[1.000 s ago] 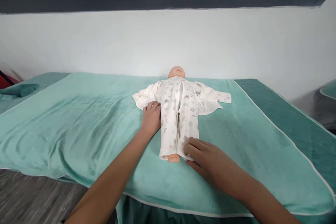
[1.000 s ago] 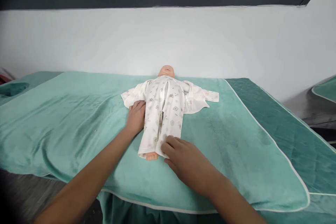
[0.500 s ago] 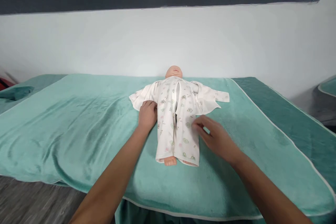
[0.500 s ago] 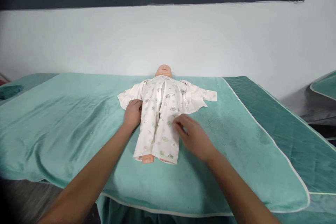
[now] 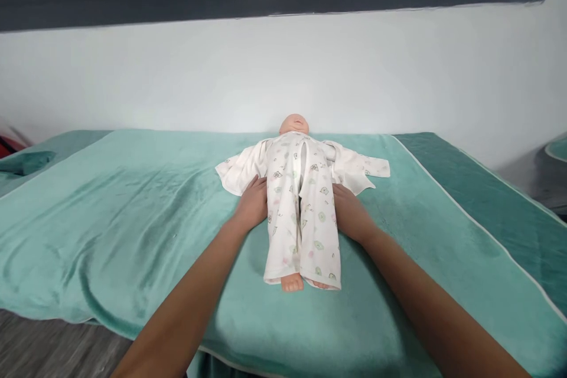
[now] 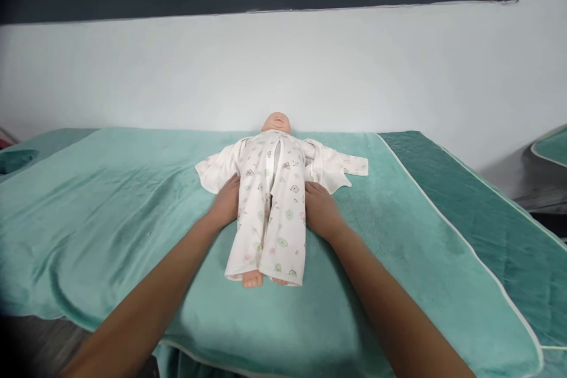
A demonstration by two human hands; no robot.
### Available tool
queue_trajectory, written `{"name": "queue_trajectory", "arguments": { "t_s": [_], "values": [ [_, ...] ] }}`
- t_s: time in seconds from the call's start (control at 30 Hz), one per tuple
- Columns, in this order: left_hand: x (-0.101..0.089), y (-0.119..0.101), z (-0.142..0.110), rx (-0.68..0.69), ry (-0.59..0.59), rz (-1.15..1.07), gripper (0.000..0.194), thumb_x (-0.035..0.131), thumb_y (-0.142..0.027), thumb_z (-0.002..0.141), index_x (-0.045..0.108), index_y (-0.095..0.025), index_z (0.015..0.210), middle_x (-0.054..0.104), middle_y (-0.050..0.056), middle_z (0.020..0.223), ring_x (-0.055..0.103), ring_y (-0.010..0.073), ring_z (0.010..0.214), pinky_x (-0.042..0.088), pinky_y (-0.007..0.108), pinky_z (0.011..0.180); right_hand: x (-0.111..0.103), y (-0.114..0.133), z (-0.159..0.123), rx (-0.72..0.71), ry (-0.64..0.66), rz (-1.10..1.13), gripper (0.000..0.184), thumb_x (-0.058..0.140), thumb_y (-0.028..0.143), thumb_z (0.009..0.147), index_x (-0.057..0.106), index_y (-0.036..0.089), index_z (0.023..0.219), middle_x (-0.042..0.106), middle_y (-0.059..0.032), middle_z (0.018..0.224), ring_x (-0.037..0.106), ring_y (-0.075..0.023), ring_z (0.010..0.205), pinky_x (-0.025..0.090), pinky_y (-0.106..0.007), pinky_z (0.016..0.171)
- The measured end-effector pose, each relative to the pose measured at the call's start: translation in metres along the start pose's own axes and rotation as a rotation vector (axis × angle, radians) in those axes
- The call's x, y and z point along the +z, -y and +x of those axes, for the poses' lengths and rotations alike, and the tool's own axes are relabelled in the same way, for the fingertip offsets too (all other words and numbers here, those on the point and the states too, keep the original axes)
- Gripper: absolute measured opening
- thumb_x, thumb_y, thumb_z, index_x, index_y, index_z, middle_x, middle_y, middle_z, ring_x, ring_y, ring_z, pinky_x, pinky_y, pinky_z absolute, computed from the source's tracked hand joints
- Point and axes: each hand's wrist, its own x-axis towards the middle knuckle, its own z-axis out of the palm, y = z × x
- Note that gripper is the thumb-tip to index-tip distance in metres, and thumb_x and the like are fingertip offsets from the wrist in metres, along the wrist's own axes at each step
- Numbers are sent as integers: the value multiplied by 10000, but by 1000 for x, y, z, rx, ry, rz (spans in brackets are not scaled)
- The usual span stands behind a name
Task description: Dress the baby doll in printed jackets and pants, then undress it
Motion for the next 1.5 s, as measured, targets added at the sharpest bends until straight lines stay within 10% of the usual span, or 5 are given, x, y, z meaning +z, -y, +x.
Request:
{"name": "queue_trajectory", "arguments": {
  "t_s": [0.47, 0.9, 1.1, 1.27, 1.5],
  "values": [
    [-2, -4, 0, 0, -75, -86, 356, 594, -273, 887, 639, -175, 1226, 683, 133, 1187, 629, 300, 1100, 538, 430, 945, -1, 4, -7, -10, -203, 258, 266, 469, 30, 811, 499, 214, 622, 539, -30, 688, 471, -198, 741, 392, -319, 684],
    [-7, -11, -1, -32, -23, -161, 348, 609, -275, 849, 657, -197, 1185, 702, 121, 1182, 648, 318, 1118, 541, 449, 956, 9, 9, 1, 6, -36, -112, 163, 562, 206, 888, 696, 147, 959, 651, -162, 1035, 512, -303, 1017, 431, -437, 899],
    [-12, -18, 0, -24, -61, -244, 371, 595, -332, 868, 649, -229, 1221, 716, 81, 1197, 623, 316, 1206, 522, 441, 1021, 15, 10, 6, -58, -114, 114, 270, 543, 190, 891, 721, 167, 1092, 695, -146, 1183, 569, -306, 1176, 441, -453, 1039],
    [-10, -16, 1, -53, -93, -129, 207, 593, -303, 856, 688, -213, 1017, 725, 98, 1050, 649, 303, 1063, 536, 420, 913, 11, 9, 0, -56, -139, 377, 292, 572, 240, 878, 735, 243, 1120, 730, -92, 1178, 640, -297, 1130, 539, -446, 944],
    [-12, -11, -11, -32, -180, -46, 175, 533, -151, 788, 529, -220, 627, 593, 56, 667, 567, 227, 721, 439, 349, 675, 10, 8, -5, -5, -39, 179, 286, 580, 180, 846, 760, 222, 1065, 749, -101, 1138, 677, -283, 1063, 562, -394, 889]
  ]
}}
